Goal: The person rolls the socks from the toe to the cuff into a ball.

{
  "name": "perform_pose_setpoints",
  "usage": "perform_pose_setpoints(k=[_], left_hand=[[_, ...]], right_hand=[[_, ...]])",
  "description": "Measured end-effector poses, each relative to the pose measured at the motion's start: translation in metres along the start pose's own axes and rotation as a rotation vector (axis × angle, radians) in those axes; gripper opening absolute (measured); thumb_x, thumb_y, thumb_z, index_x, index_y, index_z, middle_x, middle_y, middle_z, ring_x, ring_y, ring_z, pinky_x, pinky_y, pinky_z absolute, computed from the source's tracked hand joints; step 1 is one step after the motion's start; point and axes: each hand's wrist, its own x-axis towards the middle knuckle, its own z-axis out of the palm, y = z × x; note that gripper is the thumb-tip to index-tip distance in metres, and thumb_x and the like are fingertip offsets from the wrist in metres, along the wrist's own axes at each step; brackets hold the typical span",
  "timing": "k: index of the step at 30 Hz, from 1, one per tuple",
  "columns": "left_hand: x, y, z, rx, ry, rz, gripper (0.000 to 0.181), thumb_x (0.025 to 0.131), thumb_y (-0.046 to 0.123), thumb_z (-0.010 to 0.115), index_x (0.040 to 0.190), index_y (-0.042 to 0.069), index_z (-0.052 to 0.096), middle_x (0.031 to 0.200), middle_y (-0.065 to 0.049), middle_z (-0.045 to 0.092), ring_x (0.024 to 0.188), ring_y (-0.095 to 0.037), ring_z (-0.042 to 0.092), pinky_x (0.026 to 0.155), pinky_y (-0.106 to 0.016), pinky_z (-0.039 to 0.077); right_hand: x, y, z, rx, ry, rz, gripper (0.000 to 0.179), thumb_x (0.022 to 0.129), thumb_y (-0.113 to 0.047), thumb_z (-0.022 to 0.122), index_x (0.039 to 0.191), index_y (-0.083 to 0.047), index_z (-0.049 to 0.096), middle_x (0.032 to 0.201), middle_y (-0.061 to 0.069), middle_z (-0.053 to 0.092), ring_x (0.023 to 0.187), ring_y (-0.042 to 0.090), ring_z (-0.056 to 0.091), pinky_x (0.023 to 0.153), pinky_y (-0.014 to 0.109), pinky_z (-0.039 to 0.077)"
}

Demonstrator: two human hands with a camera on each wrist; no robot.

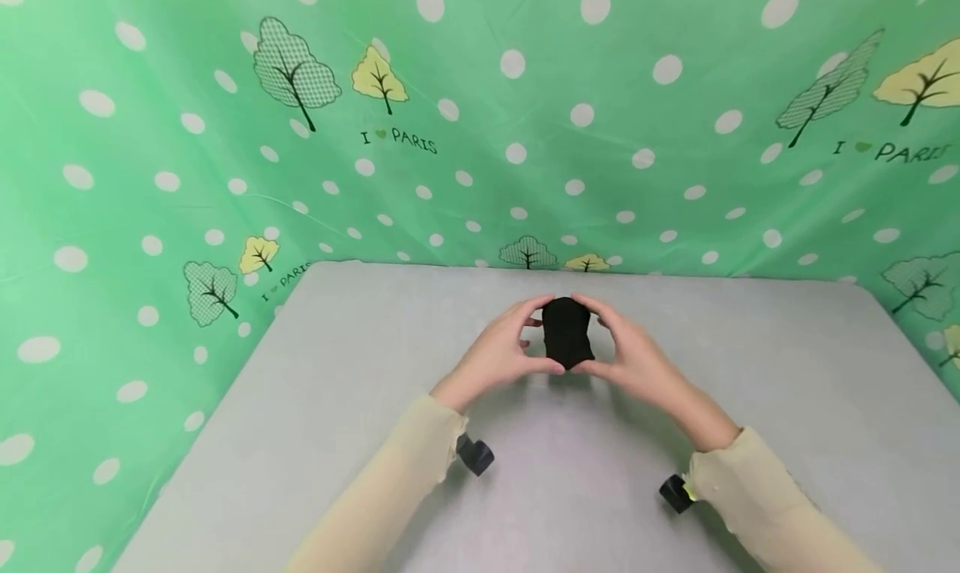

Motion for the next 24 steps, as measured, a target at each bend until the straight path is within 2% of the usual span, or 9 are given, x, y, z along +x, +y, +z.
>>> perform_pose_setpoints(k=[3, 7, 12, 18, 24], left_hand=[[0.015, -0.005, 0.006, 0.158, -0.018, -0.025, 0.092, 0.075, 0.033, 0.088, 0.152, 0.019, 0.039, 0.154, -0.001, 0.046, 0.13, -0.022, 0.057, 0.102, -0.036, 0.052], [0.027, -0.012, 0.014, 0.278, -0.078, -0.068, 0.088, 0.074, 0.04, 0.088, 0.149, 0.018, 0.046, 0.15, 0.0, 0.052, 0.134, -0.021, 0.053, 0.11, -0.038, 0.045], [0.024, -0.017, 0.024, 0.36, -0.128, -0.099, 0.084, 0.075, 0.044, 0.086, 0.146, 0.017, 0.05, 0.148, 0.0, 0.054, 0.14, -0.021, 0.048, 0.116, -0.036, 0.039], [0.021, -0.016, 0.027, 0.432, -0.107, -0.069, 0.081, 0.075, 0.044, 0.085, 0.143, 0.013, 0.054, 0.145, -0.002, 0.057, 0.139, -0.022, 0.049, 0.117, -0.034, 0.037], [0.025, -0.015, 0.025, 0.47, -0.117, -0.082, 0.082, 0.076, 0.046, 0.085, 0.144, 0.014, 0.053, 0.146, -0.001, 0.057, 0.139, -0.022, 0.049, 0.116, -0.033, 0.038]], right_hand=[[0.005, 0.008, -0.001, -0.086, -0.045, 0.062, 0.091, 0.075, -0.008, 0.086, 0.151, -0.006, 0.035, 0.148, 0.023, 0.049, 0.135, 0.043, 0.047, 0.108, 0.061, 0.041], [0.006, 0.019, 0.001, -0.127, -0.124, 0.114, 0.086, 0.077, -0.013, 0.086, 0.148, -0.001, 0.038, 0.145, 0.025, 0.051, 0.133, 0.045, 0.049, 0.106, 0.061, 0.042], [0.0, 0.024, 0.007, -0.186, -0.181, 0.162, 0.082, 0.078, -0.018, 0.086, 0.144, 0.001, 0.043, 0.137, 0.028, 0.057, 0.126, 0.045, 0.056, 0.1, 0.058, 0.047], [-0.002, 0.021, 0.013, -0.274, -0.157, 0.152, 0.075, 0.077, -0.016, 0.086, 0.139, 0.002, 0.048, 0.125, 0.029, 0.064, 0.11, 0.045, 0.065, 0.094, 0.056, 0.051], [0.001, 0.021, 0.016, -0.303, -0.153, 0.164, 0.074, 0.078, -0.014, 0.085, 0.14, 0.002, 0.047, 0.126, 0.03, 0.063, 0.109, 0.046, 0.065, 0.093, 0.056, 0.052]])
